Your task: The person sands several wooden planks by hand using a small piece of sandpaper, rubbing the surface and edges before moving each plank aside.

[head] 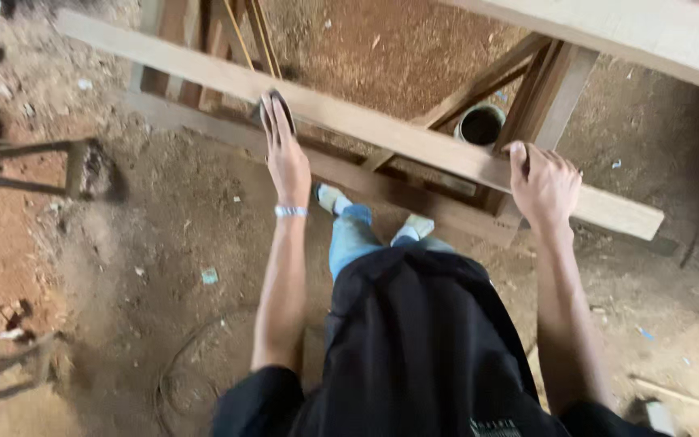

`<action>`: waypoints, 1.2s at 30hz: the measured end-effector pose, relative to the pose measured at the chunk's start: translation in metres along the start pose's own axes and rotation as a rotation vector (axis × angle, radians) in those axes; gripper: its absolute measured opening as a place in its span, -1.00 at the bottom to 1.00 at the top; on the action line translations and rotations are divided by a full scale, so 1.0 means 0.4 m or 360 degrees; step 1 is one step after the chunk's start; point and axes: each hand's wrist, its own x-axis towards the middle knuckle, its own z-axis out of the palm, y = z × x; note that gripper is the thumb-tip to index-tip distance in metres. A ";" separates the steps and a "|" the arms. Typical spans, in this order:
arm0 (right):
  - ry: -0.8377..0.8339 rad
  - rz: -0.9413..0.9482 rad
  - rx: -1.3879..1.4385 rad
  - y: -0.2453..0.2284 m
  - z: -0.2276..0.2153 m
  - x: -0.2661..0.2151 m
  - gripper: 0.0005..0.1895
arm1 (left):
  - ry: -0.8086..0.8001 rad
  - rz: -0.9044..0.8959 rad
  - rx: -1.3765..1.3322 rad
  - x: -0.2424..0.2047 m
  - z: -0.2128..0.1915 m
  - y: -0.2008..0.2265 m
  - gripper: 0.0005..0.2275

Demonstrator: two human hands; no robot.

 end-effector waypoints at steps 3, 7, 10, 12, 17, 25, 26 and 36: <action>-0.0063 0.0063 -0.0037 0.015 0.016 -0.003 -0.65 | 0.0008 0.0276 0.0134 -0.047 0.064 0.075 -0.37; -0.0170 0.0123 -0.0092 0.038 0.043 -0.001 -0.61 | -0.0484 0.0458 -0.0319 -0.179 0.174 0.270 -0.38; -0.0216 0.0130 -0.0094 0.052 0.053 -0.002 -0.58 | -0.0475 0.0688 -0.0243 -0.189 0.139 0.298 -0.40; -0.0119 0.0072 -0.0072 0.044 0.048 -0.003 -0.60 | -0.0470 0.0686 -0.0249 -0.163 0.091 0.304 -0.41; 0.0040 -0.0002 -0.0114 0.023 0.031 0.000 -0.56 | -0.0412 0.0588 -0.0030 -0.108 0.063 0.371 -0.54; -0.0159 0.0194 0.0039 0.018 0.026 0.017 -0.57 | -0.0616 0.0729 0.0166 -0.112 0.100 0.403 -0.82; -0.0048 0.0120 0.0062 0.013 0.022 0.007 -0.59 | -0.0635 0.0695 0.0161 -0.101 0.105 0.400 -0.80; 0.0078 0.0037 0.0166 0.003 -0.001 0.002 -0.69 | -0.0558 0.0857 0.0079 -0.081 0.051 0.372 -0.48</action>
